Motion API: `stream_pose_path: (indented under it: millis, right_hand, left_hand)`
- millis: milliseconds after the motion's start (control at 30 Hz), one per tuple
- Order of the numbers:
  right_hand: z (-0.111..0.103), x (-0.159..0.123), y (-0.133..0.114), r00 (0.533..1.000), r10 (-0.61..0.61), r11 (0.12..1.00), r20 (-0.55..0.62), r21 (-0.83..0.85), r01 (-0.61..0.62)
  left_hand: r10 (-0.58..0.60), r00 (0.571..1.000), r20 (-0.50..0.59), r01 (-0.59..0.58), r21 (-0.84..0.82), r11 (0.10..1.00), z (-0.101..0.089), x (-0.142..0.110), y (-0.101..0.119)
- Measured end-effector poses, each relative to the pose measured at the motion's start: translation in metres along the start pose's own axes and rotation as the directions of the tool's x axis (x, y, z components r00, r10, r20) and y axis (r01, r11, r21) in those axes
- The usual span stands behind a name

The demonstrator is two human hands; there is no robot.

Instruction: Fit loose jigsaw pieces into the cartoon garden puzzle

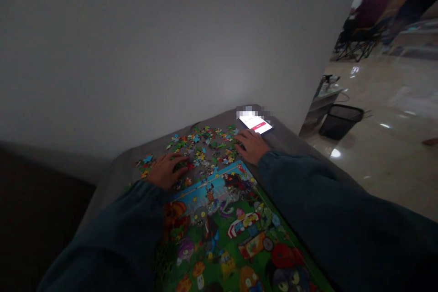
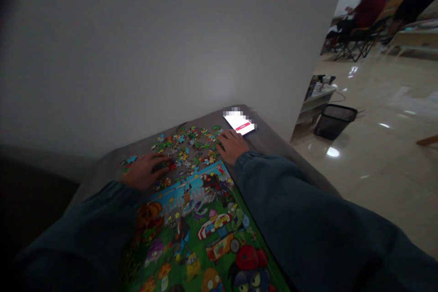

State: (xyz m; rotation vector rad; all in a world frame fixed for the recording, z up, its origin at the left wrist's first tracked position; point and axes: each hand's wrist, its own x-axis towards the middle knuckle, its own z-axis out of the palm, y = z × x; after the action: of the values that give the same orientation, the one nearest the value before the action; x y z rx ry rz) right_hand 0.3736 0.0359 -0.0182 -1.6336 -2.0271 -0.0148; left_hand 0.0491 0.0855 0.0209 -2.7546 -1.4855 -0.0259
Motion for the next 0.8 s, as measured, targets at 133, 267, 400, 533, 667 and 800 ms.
stream_pose_path:
  millis: [133, 267, 400, 533, 667, 800]
  right_hand:
    - [0.001, 0.011, -0.006, 0.999, -0.015, 0.999, -0.041, -0.037, 0.014]
    - [0.008, 0.023, -0.009, 0.998, -0.047, 0.997, -0.048, -0.061, 0.044]
    - [0.017, 0.028, -0.005, 0.999, -0.036, 0.997, -0.04, -0.063, 0.034]
    - [0.021, 0.03, -0.001, 0.999, -0.012, 0.998, -0.049, -0.061, 0.009]
    - [0.022, 0.03, 0.0, 0.998, -0.008, 0.999, -0.065, -0.053, 0.004]
    - [0.022, 0.032, -0.001, 0.996, -0.006, 0.998, -0.086, -0.056, 0.001]
  left_hand:
    - [0.052, 0.999, -0.009, -0.052, -0.052, 0.997, 0.004, 0.004, -0.002]
    - [0.066, 0.997, -0.033, -0.07, -0.127, 0.989, 0.006, 0.009, 0.001]
    - [0.053, 0.997, -0.062, -0.064, -0.201, 0.977, -0.001, 0.012, 0.0]
    - [-0.005, 0.994, -0.11, -0.023, -0.249, 0.968, -0.02, 0.001, -0.006]
    - [-0.159, 0.979, -0.126, 0.11, -0.327, 0.938, -0.044, -0.03, -0.012]
    - [-0.375, 0.925, -0.061, 0.314, -0.435, 0.844, -0.054, -0.062, -0.015]
